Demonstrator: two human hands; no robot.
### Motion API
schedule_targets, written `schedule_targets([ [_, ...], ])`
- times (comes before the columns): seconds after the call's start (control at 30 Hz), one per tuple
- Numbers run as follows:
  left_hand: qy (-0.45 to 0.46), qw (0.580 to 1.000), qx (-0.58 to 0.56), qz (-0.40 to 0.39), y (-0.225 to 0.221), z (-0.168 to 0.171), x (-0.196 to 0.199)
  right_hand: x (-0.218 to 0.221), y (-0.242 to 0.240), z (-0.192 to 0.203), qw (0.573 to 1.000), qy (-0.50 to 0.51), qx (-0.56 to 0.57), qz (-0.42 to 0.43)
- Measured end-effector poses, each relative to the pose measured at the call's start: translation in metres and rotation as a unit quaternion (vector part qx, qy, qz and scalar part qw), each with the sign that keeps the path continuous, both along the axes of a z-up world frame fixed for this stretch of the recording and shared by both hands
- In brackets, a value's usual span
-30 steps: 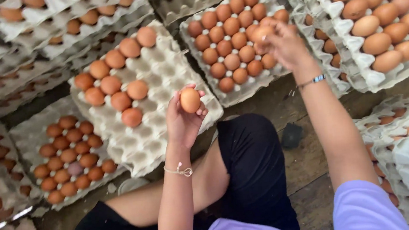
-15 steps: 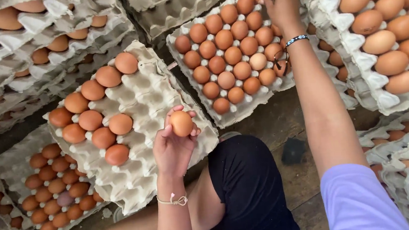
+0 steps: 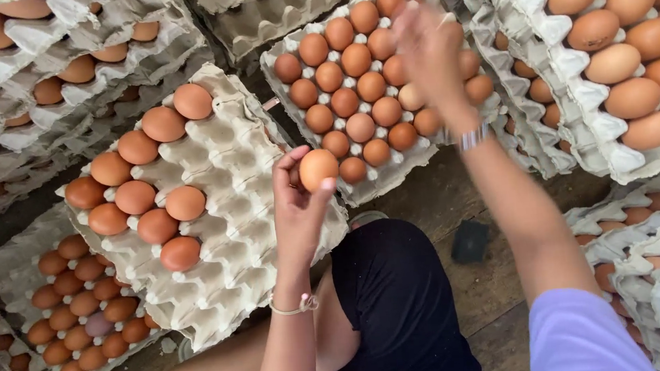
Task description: Sorting and inspecting brown chicken eggs by hand and placing them into cardboard trays.
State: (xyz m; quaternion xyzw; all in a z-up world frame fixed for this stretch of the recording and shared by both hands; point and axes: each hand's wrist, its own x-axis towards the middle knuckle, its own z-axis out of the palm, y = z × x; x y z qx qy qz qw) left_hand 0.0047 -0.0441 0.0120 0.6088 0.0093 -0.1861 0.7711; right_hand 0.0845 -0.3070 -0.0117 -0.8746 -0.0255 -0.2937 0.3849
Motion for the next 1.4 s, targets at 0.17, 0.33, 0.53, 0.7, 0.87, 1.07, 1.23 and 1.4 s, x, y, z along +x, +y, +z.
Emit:
schedule_targets([
  [0.17,-0.227,0.95,0.216,0.008,-0.026,0.002,0.006,-0.077,0.058,-0.017,0.854,0.269,0.366,0.254],
  [0.33,-0.356,0.891,0.283,-0.012,-0.036,-0.01,0.008,-0.073,0.042,-0.011,0.854,0.312,0.344,0.232],
  [0.53,-0.365,0.818,0.445,-0.002,-0.028,-0.01,0.003,-0.003,-0.048,-0.033,0.993,0.063,-0.094,-0.036],
  [0.7,-0.409,0.781,0.472,0.015,-0.033,-0.008,0.004,0.032,-0.116,-0.101,0.958,0.108,-0.204,-0.171],
  [0.87,-0.418,0.785,0.457,0.018,-0.031,-0.005,0.004,0.03,-0.123,-0.09,0.982,0.109,-0.141,-0.061],
  [1.07,-0.414,0.787,0.458,0.008,-0.031,-0.006,0.004,0.028,-0.131,-0.099,0.979,0.19,-0.045,-0.06],
  [1.23,-0.41,0.792,0.453,0.007,-0.031,-0.006,0.005,0.017,-0.113,-0.085,0.973,0.124,-0.187,-0.045],
  [1.4,-0.422,0.798,0.43,0.025,-0.032,-0.002,0.005,0.018,-0.101,-0.085,0.965,0.156,-0.186,-0.097],
])
